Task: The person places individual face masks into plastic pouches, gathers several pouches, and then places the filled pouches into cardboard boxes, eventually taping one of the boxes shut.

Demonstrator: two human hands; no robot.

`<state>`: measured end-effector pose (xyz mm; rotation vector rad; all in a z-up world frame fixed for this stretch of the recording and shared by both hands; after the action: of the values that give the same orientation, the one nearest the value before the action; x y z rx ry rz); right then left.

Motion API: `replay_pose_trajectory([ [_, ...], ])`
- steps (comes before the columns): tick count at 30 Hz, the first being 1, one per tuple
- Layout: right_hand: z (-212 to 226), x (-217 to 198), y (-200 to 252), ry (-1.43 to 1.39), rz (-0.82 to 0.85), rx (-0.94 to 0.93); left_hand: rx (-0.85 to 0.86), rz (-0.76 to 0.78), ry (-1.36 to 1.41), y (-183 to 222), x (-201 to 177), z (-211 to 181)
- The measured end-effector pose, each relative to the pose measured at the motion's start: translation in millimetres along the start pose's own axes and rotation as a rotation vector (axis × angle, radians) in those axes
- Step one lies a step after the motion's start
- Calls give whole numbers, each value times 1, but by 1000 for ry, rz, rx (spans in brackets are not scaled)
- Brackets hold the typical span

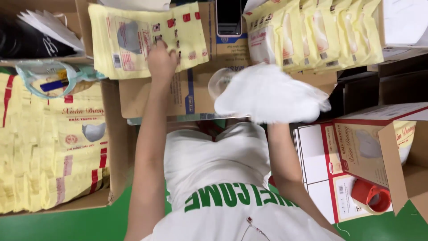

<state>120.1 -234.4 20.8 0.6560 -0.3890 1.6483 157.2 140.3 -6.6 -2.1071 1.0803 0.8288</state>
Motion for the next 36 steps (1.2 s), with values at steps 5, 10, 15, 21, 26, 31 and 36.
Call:
replay_pose_trajectory([
  [5, -33, -23, -4, 479, 298, -27, -126, -25, -326, -16, 32, 16],
  [10, -28, -12, -9, 832, 163, -77, -121, 70, -390, -12, 56, 41],
  [15, -1, 15, -3, 820, 67, -152, -154, -27, -128, 2, 20, 43],
  [21, -20, 77, -12, 249, 2, -178, 118, 96, 411, 96, -35, -106],
  [26, -36, 24, -6, 344, 50, -148, -352, 197, 737, 75, -45, -77],
  [31, 28, 57, 2, 942, 13, -482, 15, 247, 499, 102, -54, -142],
  [36, 88, 94, 21, 899, 61, -590, 420, 69, 209, 75, -159, -227],
])
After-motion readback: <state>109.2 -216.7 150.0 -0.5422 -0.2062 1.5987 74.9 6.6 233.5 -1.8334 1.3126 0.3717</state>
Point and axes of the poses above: each hand's wrist, its own y-axis away from the middle knuckle, its own x-axis out of the palm, z = x × y, the point moved 10 cm from there along -y, towards the middle knuckle, and after that the axes turned 11 degrees about -x, right-handed, at the moved point
